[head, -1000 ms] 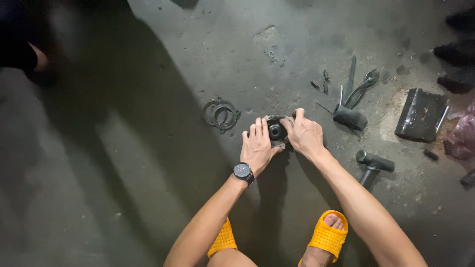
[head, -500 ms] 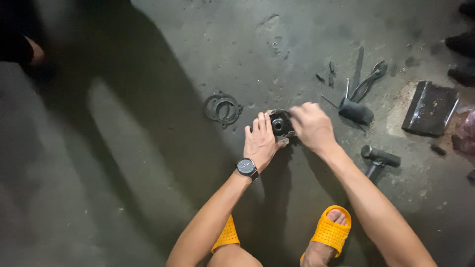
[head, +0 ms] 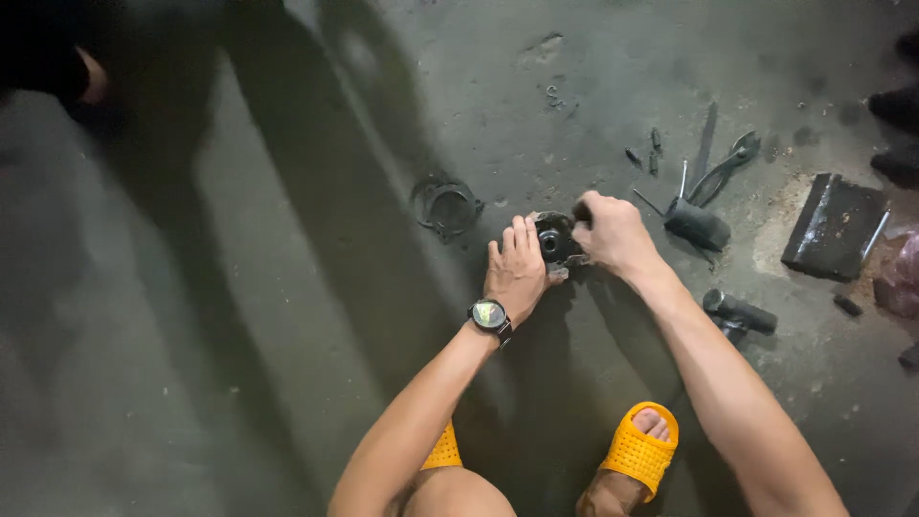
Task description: The person sits on the workshop floor assembling a motorcycle clutch hub. They fit clutch shoes into the hub, use pliers to seat springs and small parts, briefly pick up a cloth from a nearby workbench, and continue pressing components into place by hand.
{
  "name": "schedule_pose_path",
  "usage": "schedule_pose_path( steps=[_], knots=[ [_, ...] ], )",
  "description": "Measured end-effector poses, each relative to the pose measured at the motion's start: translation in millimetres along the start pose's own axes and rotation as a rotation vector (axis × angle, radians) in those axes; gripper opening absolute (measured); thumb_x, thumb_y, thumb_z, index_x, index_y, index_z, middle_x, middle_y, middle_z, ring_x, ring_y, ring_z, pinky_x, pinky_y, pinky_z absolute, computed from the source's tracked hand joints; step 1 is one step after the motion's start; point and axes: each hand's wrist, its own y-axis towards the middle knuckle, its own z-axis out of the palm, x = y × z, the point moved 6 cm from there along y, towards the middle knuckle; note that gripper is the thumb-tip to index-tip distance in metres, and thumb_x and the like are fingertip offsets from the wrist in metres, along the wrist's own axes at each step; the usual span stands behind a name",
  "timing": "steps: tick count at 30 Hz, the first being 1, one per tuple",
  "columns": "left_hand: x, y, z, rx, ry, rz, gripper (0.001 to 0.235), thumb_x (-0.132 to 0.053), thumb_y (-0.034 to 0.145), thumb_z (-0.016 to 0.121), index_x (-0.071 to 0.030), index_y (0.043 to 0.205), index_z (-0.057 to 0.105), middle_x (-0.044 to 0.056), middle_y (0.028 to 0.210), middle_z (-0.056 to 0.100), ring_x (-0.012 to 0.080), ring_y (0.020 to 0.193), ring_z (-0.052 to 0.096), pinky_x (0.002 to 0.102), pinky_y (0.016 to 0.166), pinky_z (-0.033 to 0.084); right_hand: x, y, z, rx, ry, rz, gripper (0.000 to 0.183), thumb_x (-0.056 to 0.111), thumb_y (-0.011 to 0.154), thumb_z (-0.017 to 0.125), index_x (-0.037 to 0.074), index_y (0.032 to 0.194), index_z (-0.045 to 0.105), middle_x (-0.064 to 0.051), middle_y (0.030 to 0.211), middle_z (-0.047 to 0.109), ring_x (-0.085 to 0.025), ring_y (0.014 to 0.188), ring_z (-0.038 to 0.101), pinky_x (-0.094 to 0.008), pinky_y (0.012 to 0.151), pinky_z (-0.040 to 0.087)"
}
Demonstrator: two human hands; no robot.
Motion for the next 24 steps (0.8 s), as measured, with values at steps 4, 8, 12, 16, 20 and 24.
schedule_pose_path(
  steps=[4, 8, 12, 16, 20, 24],
  knots=[
    [1, 0, 2, 0.032, 0.004, 0.007, 0.107, -0.055, 0.069, 0.082, 0.012, 0.144, 0.044, 0.021, 0.138, 0.051, 0.0301, 0.115, 0.056, 0.045, 0.09, 0.049, -2, -14, 1, -0.056, -0.029, -0.016, 0.017, 0.011, 0.086, 0.074, 0.004, 0.102, 0.072, -0.019, 0.093, 0.069, -0.039, 0.09, 0.066, -0.048, 0.081, 0.054],
    [-1, 0, 2, 0.071, 0.007, 0.016, 0.108, -0.055, 0.071, 0.082, 0.013, 0.145, 0.043, 0.023, 0.139, 0.05, 0.03, 0.115, 0.055, 0.044, 0.088, 0.049, 12, -21, 3, -0.141, -0.086, -0.194, 0.022, 0.014, 0.078, 0.078, 0.01, 0.099, 0.075, -0.009, 0.109, 0.07, -0.031, 0.104, 0.063, -0.044, 0.086, 0.048],
    [0, -3, 0, 0.097, 0.005, 0.016, 0.108, -0.056, 0.074, 0.081, 0.014, 0.146, 0.042, 0.023, 0.14, 0.05, 0.0296, 0.115, 0.055, 0.043, 0.088, 0.049, 3, -23, 11, -0.121, -0.112, -0.138, 0.021, 0.014, 0.08, 0.078, 0.009, 0.1, 0.073, -0.008, 0.108, 0.067, -0.03, 0.104, 0.061, -0.043, 0.086, 0.047],
    [0, 1, 2, 0.089, -0.006, -0.011, 0.109, -0.057, 0.069, 0.08, 0.011, 0.145, 0.042, 0.021, 0.14, 0.05, 0.029, 0.117, 0.055, 0.045, 0.091, 0.049, 1, -27, 12, -0.128, -0.146, -0.155, 0.022, 0.014, 0.079, 0.078, 0.008, 0.099, 0.071, -0.008, 0.105, 0.066, -0.03, 0.102, 0.061, -0.043, 0.086, 0.047],
    [2, -3, 13, 0.08, 0.002, -0.011, 0.108, -0.059, 0.074, 0.078, 0.012, 0.146, 0.04, 0.023, 0.144, 0.047, 0.0311, 0.122, 0.055, 0.046, 0.093, 0.049, 3, -30, 11, -0.116, -0.168, -0.143, 0.021, 0.015, 0.081, 0.078, 0.008, 0.099, 0.07, -0.008, 0.102, 0.064, -0.03, 0.101, 0.061, -0.043, 0.084, 0.047],
    [1, -2, 16, 0.082, 0.003, -0.015, 0.108, -0.06, 0.076, 0.076, 0.012, 0.147, 0.039, 0.024, 0.147, 0.046, 0.0323, 0.125, 0.054, 0.048, 0.096, 0.048, 12, -28, 6, -0.108, -0.187, -0.148, 0.022, 0.016, 0.079, 0.079, 0.007, 0.098, 0.071, -0.009, 0.101, 0.064, -0.03, 0.1, 0.06, -0.043, 0.083, 0.047]
  ],
)
